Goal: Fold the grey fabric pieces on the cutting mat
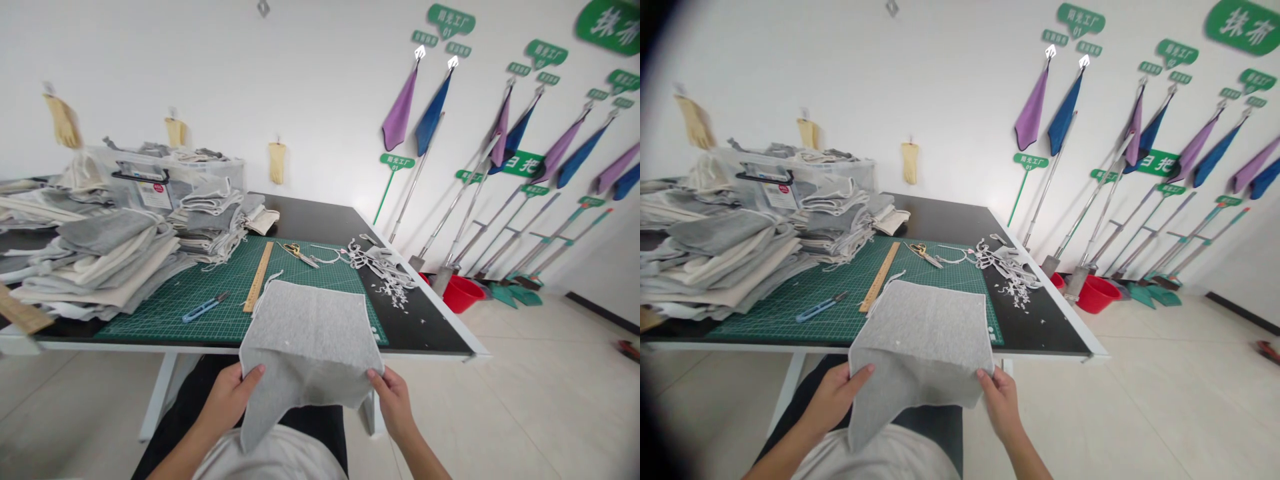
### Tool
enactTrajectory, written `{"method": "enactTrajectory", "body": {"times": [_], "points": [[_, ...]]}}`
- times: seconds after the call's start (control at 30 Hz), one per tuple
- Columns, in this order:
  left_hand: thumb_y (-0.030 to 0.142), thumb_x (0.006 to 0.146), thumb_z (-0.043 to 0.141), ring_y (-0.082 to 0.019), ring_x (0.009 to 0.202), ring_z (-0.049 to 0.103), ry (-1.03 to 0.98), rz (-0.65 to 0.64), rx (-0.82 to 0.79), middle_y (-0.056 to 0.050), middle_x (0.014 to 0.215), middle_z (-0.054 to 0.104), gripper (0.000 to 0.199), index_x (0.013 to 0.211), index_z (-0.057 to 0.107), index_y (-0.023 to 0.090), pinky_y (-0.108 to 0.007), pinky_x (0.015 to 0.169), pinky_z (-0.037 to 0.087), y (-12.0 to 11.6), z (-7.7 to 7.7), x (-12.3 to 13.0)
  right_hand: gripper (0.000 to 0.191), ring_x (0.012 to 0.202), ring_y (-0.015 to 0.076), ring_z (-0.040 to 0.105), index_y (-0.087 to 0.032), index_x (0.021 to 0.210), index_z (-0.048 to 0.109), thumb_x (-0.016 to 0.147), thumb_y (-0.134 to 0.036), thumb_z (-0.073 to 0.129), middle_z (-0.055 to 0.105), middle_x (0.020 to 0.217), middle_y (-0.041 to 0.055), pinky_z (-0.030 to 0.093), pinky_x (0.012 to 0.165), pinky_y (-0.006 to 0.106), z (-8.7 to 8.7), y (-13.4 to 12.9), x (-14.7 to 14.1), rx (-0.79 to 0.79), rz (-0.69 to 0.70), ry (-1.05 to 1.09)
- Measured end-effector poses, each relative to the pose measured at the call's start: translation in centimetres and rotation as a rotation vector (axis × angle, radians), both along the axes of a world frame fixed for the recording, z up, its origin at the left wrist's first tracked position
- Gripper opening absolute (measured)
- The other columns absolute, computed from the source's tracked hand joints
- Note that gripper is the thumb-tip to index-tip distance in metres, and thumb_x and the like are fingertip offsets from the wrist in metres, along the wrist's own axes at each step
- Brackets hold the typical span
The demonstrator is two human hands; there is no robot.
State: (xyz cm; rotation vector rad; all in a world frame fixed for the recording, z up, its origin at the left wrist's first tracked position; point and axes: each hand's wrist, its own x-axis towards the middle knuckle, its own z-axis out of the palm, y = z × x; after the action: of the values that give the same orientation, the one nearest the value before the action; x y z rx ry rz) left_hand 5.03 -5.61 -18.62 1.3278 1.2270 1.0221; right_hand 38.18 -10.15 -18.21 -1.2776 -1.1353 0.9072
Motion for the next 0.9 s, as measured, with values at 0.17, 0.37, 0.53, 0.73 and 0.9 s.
{"method": "enactTrajectory", "body": {"times": [0.17, 0.37, 0.53, 0.73, 0.9], "points": [[0.046, 0.084, 0.057, -0.024, 0.089, 0.064, 0.113, -0.059, 0.200, -0.005, 0.094, 0.071, 0.037, 0.103, 0.071, 0.018, -0.032, 0.080, 0.051, 0.2, 3.1, -1.3, 0.031, 0.069, 0.0229, 0.061, -0.017, 0.083, 0.075, 0.078, -0.046, 0.068, 0.071, 0.075, 0.0054, 0.048, 0.065, 0.032, 2.2, 0.6, 0.5, 0.058, -0.002, -0.038], [0.037, 0.084, 0.058, -0.022, 0.105, 0.060, 0.270, 0.023, 0.536, -0.006, 0.112, 0.065, 0.025, 0.098, 0.074, 0.023, -0.030, 0.092, 0.047, 1.2, 6.0, -2.1, 0.020, 0.075, 0.0206, 0.059, -0.022, 0.090, 0.076, 0.082, -0.037, 0.066, 0.068, 0.083, 0.0032, 0.047, 0.069, 0.030, 6.1, 2.0, 1.4, 0.266, -0.009, -0.162], [0.039, 0.082, 0.060, -0.023, 0.108, 0.057, 0.260, 0.153, 0.641, -0.007, 0.118, 0.060, 0.026, 0.097, 0.073, 0.022, -0.031, 0.094, 0.047, 1.7, 7.8, -2.2, 0.012, 0.083, 0.0191, 0.056, -0.023, 0.087, 0.073, 0.086, -0.029, 0.062, 0.060, 0.091, 0.0037, 0.045, 0.071, 0.028, 10.6, 2.8, 1.3, 0.463, -0.006, -0.315], [0.040, 0.082, 0.061, -0.025, 0.122, 0.050, 0.161, 0.267, 0.646, -0.003, 0.145, 0.043, 0.028, 0.102, 0.069, 0.023, -0.035, 0.108, 0.037, 2.7, 10.3, -1.9, 0.009, 0.095, 0.0205, 0.051, -0.022, 0.078, 0.069, 0.085, -0.024, 0.063, 0.052, 0.102, 0.0063, 0.044, 0.078, 0.031, 13.3, 3.9, 1.2, 0.649, -0.112, -0.400], [0.039, 0.082, 0.061, -0.025, 0.129, 0.045, 0.001, 0.323, 0.674, -0.002, 0.143, 0.047, 0.030, 0.108, 0.067, 0.023, -0.035, 0.109, 0.036, 2.9, 12.9, -1.3, 0.010, 0.113, 0.0260, 0.049, -0.021, 0.088, 0.071, 0.084, -0.027, 0.064, 0.049, 0.126, 0.0098, 0.039, 0.100, 0.044, 14.8, 4.6, 0.7, 0.746, -0.218, -0.409]]}}
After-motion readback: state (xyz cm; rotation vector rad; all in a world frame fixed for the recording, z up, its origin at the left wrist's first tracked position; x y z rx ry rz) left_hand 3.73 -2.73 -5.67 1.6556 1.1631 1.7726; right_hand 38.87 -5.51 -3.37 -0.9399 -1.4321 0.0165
